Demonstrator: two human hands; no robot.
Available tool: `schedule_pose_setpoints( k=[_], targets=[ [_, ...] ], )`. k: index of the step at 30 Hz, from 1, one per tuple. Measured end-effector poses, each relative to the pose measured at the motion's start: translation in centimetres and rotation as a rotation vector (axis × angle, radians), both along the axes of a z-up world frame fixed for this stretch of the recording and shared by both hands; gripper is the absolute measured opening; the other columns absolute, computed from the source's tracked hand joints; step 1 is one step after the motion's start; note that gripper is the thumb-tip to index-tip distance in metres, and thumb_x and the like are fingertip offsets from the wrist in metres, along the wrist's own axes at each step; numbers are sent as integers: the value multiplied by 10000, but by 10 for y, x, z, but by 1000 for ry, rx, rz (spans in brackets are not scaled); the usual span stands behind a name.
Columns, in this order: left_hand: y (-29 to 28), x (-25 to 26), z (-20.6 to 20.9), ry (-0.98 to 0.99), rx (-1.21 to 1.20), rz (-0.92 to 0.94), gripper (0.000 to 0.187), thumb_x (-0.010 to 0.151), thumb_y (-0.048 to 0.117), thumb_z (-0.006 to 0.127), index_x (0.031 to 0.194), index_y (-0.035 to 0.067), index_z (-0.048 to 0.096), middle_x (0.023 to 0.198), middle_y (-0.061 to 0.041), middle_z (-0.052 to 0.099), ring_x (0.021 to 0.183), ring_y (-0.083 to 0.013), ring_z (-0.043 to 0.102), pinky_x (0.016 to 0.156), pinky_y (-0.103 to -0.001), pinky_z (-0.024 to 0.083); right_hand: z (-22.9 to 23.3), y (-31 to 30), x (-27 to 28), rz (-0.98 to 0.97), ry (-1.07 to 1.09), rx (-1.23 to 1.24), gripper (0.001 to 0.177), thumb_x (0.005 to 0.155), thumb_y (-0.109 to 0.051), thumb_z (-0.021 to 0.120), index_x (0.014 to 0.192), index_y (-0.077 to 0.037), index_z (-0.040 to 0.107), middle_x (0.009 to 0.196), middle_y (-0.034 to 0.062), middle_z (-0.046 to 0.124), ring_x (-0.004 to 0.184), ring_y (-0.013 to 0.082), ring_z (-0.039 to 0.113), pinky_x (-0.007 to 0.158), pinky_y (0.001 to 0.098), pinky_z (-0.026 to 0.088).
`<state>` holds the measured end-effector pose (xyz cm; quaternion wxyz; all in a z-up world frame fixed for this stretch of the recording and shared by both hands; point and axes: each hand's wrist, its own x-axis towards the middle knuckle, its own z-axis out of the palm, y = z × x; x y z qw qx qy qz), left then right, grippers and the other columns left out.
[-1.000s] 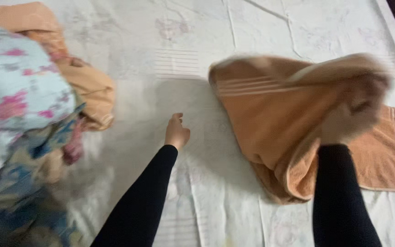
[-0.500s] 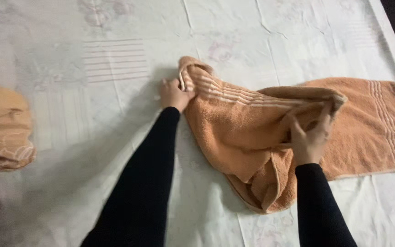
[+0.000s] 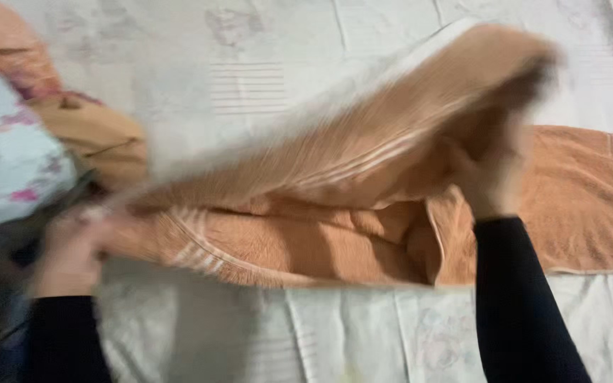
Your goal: The person folds multiple towels on a bed. They unfold each towel, smooth it out, fold it in half lengthwise, then fold it again into a compact rectangle. The folded towels are stacked on the bed.
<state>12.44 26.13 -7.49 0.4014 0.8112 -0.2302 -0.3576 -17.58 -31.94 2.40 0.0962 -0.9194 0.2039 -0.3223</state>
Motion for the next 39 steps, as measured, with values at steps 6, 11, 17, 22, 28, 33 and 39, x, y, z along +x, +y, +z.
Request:
schedule_pose_setpoints(
  k=[6,11,17,22,28,33,39],
  targets=[
    [26,-91,-177,240,-210,814,219,847,79,758,995,-66,686,899,-55,638,802,-156,588,680,-307,471,-6,69,110,118,440,26,519,1018,-68,628,1492,32,442,1478,261,501,639,264,660,550,367,595],
    [38,-88,-161,-155,234,752,247,944,158,722,1041,-42,615,921,-135,648,833,-233,603,755,-367,498,32,91,164,62,84,-143,733,1019,-138,604,1621,28,220,1576,293,412,1046,283,643,890,400,579],
    [-105,-153,-99,-405,-139,-21,315,990,326,605,1194,94,668,1136,-95,711,1046,-212,654,950,-397,504,-24,194,138,-39,722,-580,999,896,-393,720,1545,67,116,1431,293,381,1277,392,532,985,539,529],
    [-215,-164,-59,-17,-64,-396,511,1005,412,553,1441,146,527,1399,-107,612,1239,-265,616,1080,-425,488,-50,233,103,289,514,70,806,867,108,567,1613,-82,327,1691,256,252,1213,388,621,899,409,616],
    [-253,-64,-84,-488,108,-111,657,936,428,632,1461,65,476,1414,-192,549,1266,-330,534,1085,-467,456,-27,215,82,592,114,-158,636,827,74,565,1419,-146,491,1676,147,319,1385,326,566,975,433,606],
    [-177,-6,-116,-597,216,45,791,878,442,698,1477,-2,434,1426,-262,496,1288,-385,466,1090,-502,429,-94,266,77,944,231,-8,855,871,141,522,1622,-220,329,1697,56,339,1547,267,408,1241,472,428],
    [-74,-19,-121,-576,103,19,960,808,459,777,1497,-82,384,1441,-346,433,1315,-450,384,1096,-543,398,-170,296,68,846,423,35,913,773,106,537,1586,-256,333,1668,67,357,1487,292,451,1167,516,460]
  ],
)
